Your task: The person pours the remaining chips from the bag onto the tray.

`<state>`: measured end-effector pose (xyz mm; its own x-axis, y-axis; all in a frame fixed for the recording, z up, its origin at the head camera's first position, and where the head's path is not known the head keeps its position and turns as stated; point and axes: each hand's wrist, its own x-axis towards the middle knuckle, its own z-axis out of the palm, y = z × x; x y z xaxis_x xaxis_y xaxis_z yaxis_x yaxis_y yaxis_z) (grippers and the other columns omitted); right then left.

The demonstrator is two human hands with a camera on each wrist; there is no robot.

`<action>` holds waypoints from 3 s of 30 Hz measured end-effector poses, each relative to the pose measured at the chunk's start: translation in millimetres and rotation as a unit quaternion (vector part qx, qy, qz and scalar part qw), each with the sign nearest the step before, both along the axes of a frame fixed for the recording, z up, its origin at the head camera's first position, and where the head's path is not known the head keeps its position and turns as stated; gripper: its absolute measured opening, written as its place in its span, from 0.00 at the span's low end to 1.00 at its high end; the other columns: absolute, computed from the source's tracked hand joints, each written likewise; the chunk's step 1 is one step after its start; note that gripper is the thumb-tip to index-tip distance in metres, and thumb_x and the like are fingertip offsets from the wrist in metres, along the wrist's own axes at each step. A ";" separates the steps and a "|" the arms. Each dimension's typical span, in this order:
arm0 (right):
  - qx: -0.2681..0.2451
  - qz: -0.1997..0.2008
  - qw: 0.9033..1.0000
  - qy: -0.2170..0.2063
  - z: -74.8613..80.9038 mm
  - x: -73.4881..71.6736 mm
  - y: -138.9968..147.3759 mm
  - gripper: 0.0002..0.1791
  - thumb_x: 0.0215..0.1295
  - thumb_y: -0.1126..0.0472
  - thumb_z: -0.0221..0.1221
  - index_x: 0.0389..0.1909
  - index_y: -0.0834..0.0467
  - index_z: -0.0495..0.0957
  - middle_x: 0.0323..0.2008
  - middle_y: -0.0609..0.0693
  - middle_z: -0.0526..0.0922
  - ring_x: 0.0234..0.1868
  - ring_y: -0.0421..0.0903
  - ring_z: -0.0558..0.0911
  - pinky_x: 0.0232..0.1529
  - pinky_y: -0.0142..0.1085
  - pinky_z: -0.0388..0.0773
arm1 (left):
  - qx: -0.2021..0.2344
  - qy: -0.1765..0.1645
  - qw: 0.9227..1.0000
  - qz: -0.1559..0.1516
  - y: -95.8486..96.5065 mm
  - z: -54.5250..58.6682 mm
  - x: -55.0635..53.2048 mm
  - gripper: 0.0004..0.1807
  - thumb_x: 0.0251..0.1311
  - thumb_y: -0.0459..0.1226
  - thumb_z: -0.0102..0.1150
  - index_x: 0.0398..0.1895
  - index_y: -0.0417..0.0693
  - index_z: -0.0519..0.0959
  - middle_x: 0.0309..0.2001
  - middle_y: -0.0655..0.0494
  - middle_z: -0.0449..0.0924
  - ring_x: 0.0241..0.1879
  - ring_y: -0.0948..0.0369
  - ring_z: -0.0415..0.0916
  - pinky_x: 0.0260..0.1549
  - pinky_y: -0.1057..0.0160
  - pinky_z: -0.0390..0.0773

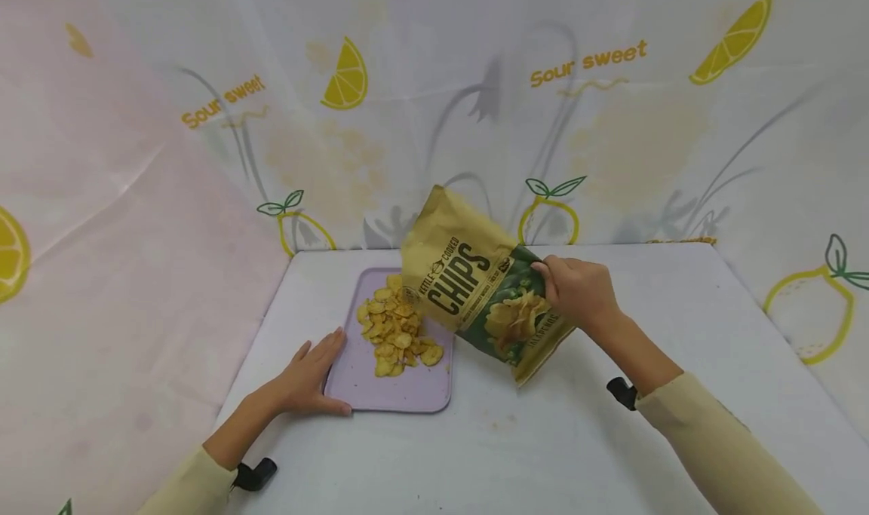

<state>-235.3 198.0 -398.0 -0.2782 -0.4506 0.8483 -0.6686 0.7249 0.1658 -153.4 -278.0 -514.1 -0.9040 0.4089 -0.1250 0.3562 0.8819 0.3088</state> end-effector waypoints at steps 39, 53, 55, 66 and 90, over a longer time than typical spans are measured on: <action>0.027 -0.001 1.000 -0.015 -11.2 0.7 0.7 0.30 0.80 0.46 0.38 0.15 0.56 0.60 0.09 0.41 0.53 0.14 0.32 0.46 0.12 0.28 0.44 | 0.002 -0.001 1.000 0.003 -3.3 1.5 -0.2 0.77 0.35 0.76 0.65 0.79 0.40 0.42 0.80 0.44 0.40 0.79 0.45 0.43 0.72 0.34 0.40; 0.011 -0.011 1.000 -0.019 -12.6 1.2 4.1 0.30 0.80 0.47 0.38 0.16 0.58 0.63 0.07 0.44 0.56 0.11 0.35 0.49 0.11 0.30 0.47 | 0.003 0.004 1.000 -0.007 -2.8 -1.1 -1.9 0.76 0.36 0.74 0.66 0.79 0.38 0.42 0.80 0.42 0.41 0.78 0.43 0.44 0.71 0.33 0.41; 0.014 -0.009 1.000 -0.017 -11.1 0.9 3.0 0.30 0.80 0.47 0.38 0.16 0.57 0.62 0.07 0.43 0.55 0.14 0.32 0.46 0.11 0.29 0.46 | 0.002 -0.002 1.000 -0.003 -2.6 -0.8 -2.0 0.77 0.35 0.75 0.66 0.79 0.40 0.41 0.80 0.43 0.40 0.78 0.45 0.43 0.72 0.34 0.40; 0.021 -0.008 1.000 -0.021 -13.9 3.3 1.3 0.31 0.80 0.46 0.38 0.15 0.57 0.61 0.08 0.42 0.54 0.18 0.29 0.44 0.13 0.26 0.45 | -0.004 -0.003 1.000 0.000 -1.9 0.7 -1.5 0.77 0.35 0.77 0.63 0.79 0.40 0.42 0.80 0.44 0.40 0.79 0.46 0.43 0.72 0.34 0.40; -0.021 -0.026 0.999 -0.015 -17.0 -3.3 7.8 0.30 0.80 0.48 0.39 0.16 0.59 0.65 0.06 0.48 0.61 0.07 0.41 0.56 0.08 0.32 0.50 | -0.008 -0.009 1.000 0.000 -3.5 -0.6 -2.7 0.77 0.35 0.76 0.64 0.79 0.40 0.41 0.80 0.43 0.39 0.78 0.44 0.43 0.72 0.34 0.40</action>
<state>-238.6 205.8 -414.9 -0.3258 -0.3984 0.8574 -0.6339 0.7649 0.1145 -156.1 -281.4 -514.7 -0.9012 0.4071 -0.1484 0.3512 0.8869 0.3003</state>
